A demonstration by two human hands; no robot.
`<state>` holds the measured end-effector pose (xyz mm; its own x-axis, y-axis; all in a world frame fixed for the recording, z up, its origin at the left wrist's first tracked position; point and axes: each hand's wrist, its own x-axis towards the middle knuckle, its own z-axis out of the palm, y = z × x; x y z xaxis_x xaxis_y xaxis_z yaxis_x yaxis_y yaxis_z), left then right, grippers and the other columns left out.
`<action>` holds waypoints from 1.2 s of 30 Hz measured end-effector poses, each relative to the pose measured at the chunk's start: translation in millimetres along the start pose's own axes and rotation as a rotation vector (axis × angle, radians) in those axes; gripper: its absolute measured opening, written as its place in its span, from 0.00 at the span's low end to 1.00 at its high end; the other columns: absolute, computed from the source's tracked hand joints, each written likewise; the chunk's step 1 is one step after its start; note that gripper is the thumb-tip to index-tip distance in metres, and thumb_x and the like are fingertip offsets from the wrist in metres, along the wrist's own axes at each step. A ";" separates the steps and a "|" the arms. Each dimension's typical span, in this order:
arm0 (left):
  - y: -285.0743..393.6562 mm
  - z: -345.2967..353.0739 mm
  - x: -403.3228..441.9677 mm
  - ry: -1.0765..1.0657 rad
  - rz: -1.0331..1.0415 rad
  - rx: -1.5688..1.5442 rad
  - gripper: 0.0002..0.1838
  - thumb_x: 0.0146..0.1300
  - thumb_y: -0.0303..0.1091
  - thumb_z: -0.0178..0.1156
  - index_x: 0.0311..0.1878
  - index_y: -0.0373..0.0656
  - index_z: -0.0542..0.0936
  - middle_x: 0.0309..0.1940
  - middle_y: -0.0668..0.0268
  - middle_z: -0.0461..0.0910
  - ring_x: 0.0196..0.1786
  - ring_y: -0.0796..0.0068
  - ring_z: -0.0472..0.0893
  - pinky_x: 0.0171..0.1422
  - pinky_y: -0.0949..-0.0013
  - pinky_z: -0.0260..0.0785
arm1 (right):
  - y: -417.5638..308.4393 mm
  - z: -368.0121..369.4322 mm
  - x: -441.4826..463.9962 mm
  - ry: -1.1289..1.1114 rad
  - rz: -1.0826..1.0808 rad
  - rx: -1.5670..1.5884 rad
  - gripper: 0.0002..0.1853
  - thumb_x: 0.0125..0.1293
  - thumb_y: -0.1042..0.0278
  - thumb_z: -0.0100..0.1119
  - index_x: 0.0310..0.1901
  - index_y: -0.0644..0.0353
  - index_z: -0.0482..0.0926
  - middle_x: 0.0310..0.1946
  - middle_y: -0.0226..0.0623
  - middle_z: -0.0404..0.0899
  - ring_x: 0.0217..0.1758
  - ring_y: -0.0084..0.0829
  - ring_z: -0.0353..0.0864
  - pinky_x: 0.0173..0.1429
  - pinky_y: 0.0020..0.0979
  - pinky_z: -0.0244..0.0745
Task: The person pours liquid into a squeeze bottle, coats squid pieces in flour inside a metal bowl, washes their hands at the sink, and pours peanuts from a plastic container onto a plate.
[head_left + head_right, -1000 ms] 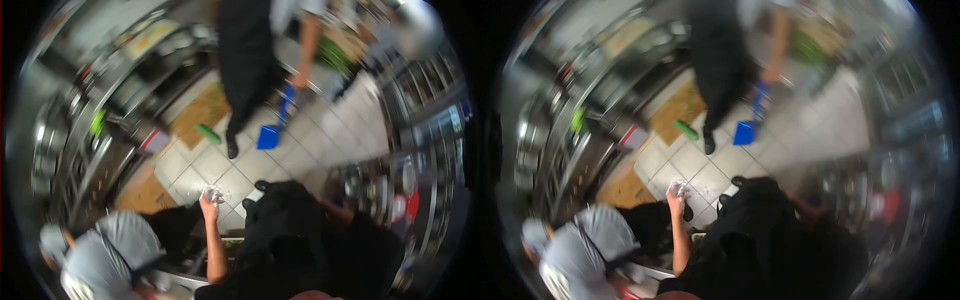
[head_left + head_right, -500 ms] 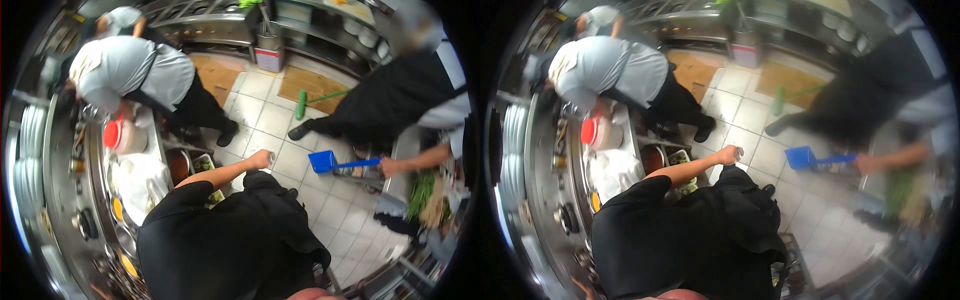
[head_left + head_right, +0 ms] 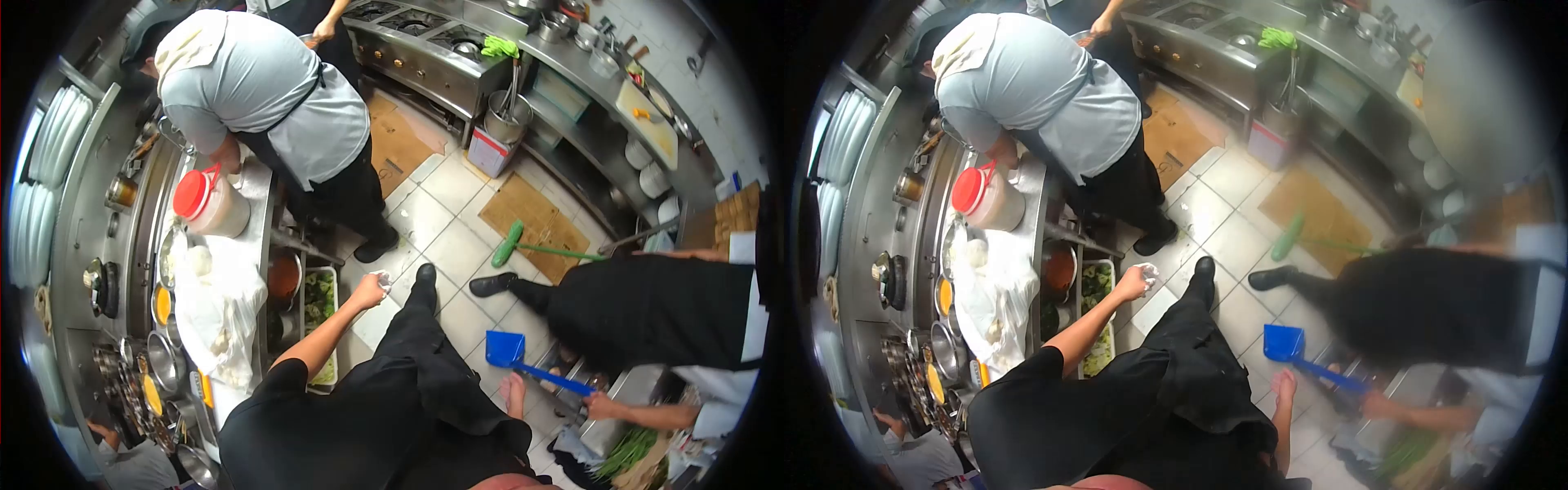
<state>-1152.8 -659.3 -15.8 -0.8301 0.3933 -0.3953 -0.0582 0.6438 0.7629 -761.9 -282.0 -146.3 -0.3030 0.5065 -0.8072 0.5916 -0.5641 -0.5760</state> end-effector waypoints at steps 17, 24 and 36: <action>69.0 -99.1 173.5 0.170 -0.044 -0.333 0.11 0.47 0.20 0.54 0.37 0.37 0.76 0.24 0.64 0.77 0.26 0.78 0.73 0.30 0.70 0.66 | -303.1 286.4 74.0 -0.191 -0.848 -1.073 0.21 0.56 0.67 0.59 0.52 0.61 0.73 0.57 0.50 0.68 0.59 0.45 0.69 0.62 0.37 0.64; 58.0 -97.7 199.1 0.332 -0.190 -0.367 0.12 0.48 0.20 0.52 0.38 0.40 0.77 0.23 0.68 0.77 0.26 0.81 0.74 0.29 0.72 0.67 | -405.1 344.1 154.1 -0.404 -0.621 -1.122 0.24 0.58 0.54 0.58 0.52 0.60 0.75 0.50 0.48 0.75 0.57 0.42 0.73 0.60 0.34 0.65; 182.9 -86.7 314.7 0.514 -0.359 -0.330 0.13 0.51 0.22 0.54 0.42 0.38 0.77 0.27 0.64 0.80 0.28 0.77 0.77 0.31 0.71 0.69 | -651.1 452.1 236.3 -0.817 -0.720 -1.120 0.10 0.57 0.81 0.52 0.40 0.64 0.78 0.30 0.34 0.81 0.33 0.23 0.79 0.38 0.24 0.74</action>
<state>-1472.7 -474.6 43.7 -0.8799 -0.2180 -0.4222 -0.4751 0.4111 0.7780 -1556.5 -89.9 -20.3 -0.8452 -0.2425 -0.4763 0.2698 0.5759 -0.7717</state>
